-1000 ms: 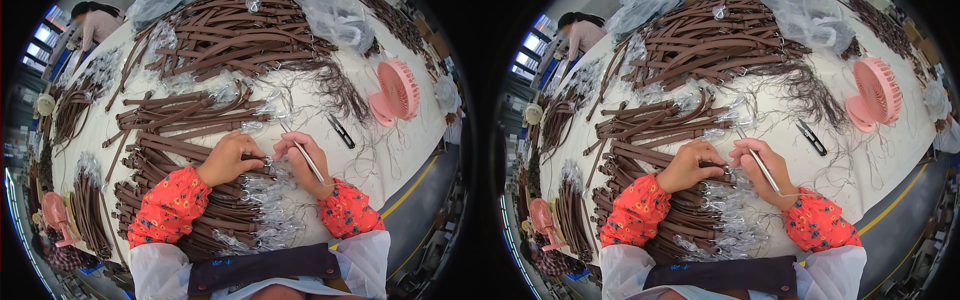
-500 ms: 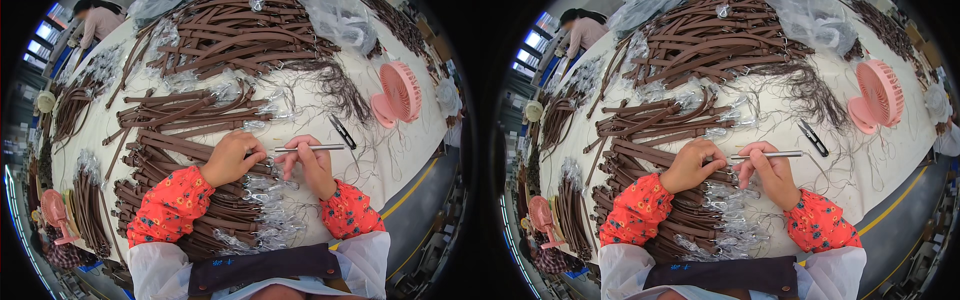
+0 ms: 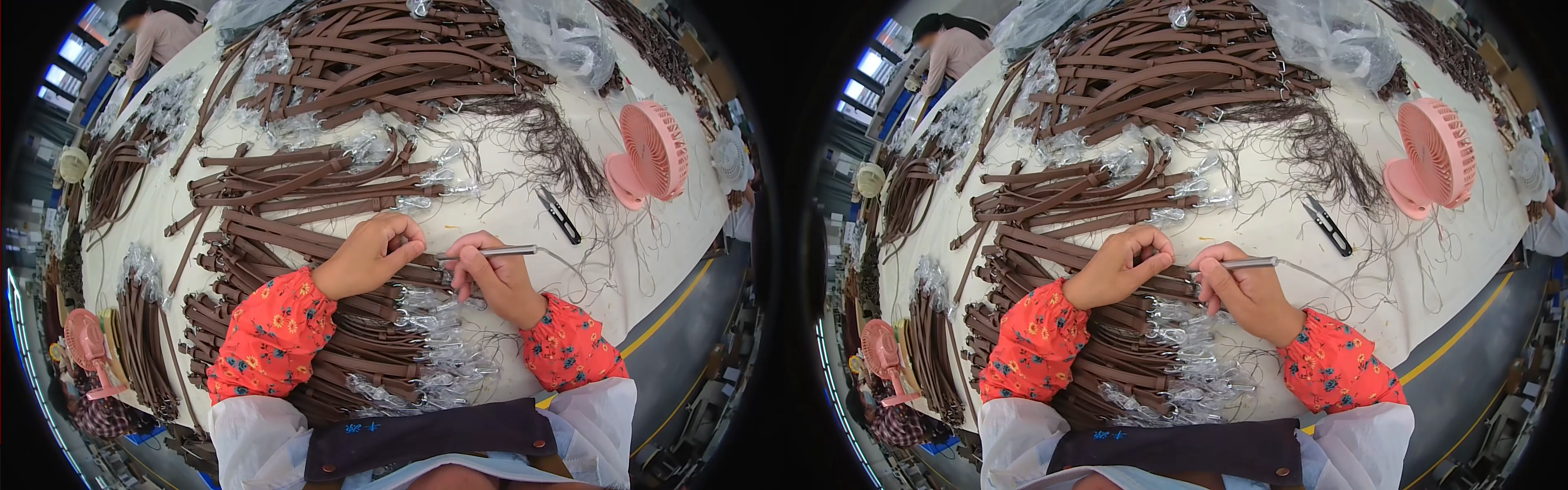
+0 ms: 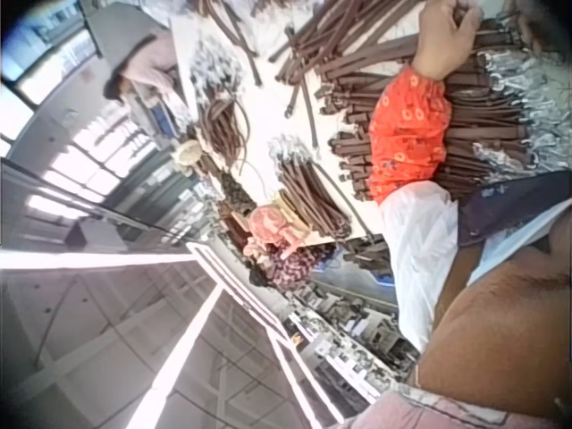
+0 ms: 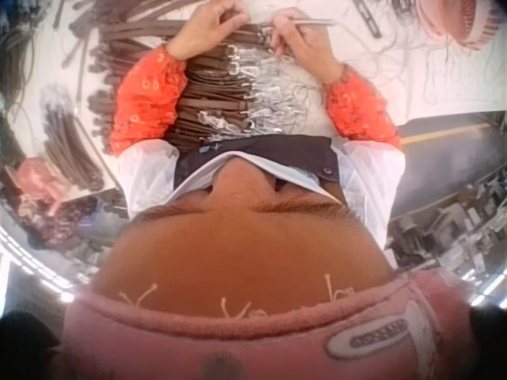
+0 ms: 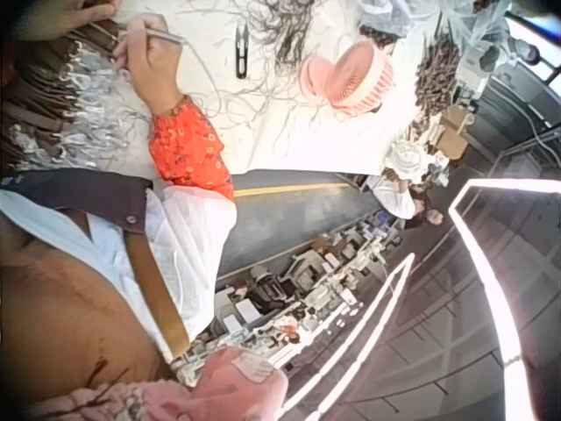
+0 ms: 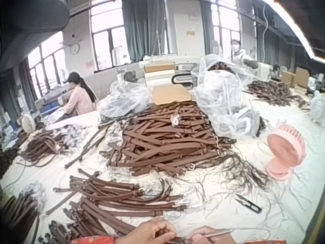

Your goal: The person uses a metal tool to attach clear plastic clips to the ends of brown hair extensions. They pick up an extension, insert the tool into the clip, and secure it onto the hair weft. The finished items are placed on the table among many other similar extensions.

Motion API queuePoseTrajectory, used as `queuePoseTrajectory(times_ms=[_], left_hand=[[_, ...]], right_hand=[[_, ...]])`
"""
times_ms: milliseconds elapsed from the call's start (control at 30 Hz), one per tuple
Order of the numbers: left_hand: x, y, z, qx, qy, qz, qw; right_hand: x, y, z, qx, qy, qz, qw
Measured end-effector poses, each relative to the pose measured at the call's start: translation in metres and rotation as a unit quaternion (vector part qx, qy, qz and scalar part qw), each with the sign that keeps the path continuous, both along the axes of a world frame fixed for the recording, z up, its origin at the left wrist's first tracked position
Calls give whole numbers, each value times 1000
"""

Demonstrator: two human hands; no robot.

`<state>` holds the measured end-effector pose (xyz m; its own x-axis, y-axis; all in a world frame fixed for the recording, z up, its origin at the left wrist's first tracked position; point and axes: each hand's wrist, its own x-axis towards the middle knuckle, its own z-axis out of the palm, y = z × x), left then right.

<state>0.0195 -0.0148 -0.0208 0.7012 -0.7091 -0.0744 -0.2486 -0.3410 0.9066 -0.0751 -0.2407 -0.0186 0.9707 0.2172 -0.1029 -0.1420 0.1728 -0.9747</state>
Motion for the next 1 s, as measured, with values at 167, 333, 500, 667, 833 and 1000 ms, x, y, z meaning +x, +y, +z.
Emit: queuePoseTrajectory(times_ms=[167,333,500,667,833,1000], left_hand=[[0,0,-4,-30,-7,4,1000],[0,-1,-4,-32,-8,-6,999],[0,0,0,-42,7,-24,999],[1,4,2,-45,130,58,989],[-3,1,13,11,-214,26,976],[-12,-1,14,80,-407,-57,908]], right_hand=[[2,-2,3,-39,8,18,999],[1,-3,3,-49,-3,23,999],[2,-3,4,-57,-5,25,998],[2,-3,3,-49,-2,13,999],[1,-2,-2,-10,2,-10,1000],[2,-3,1,-22,9,-2,1000]])
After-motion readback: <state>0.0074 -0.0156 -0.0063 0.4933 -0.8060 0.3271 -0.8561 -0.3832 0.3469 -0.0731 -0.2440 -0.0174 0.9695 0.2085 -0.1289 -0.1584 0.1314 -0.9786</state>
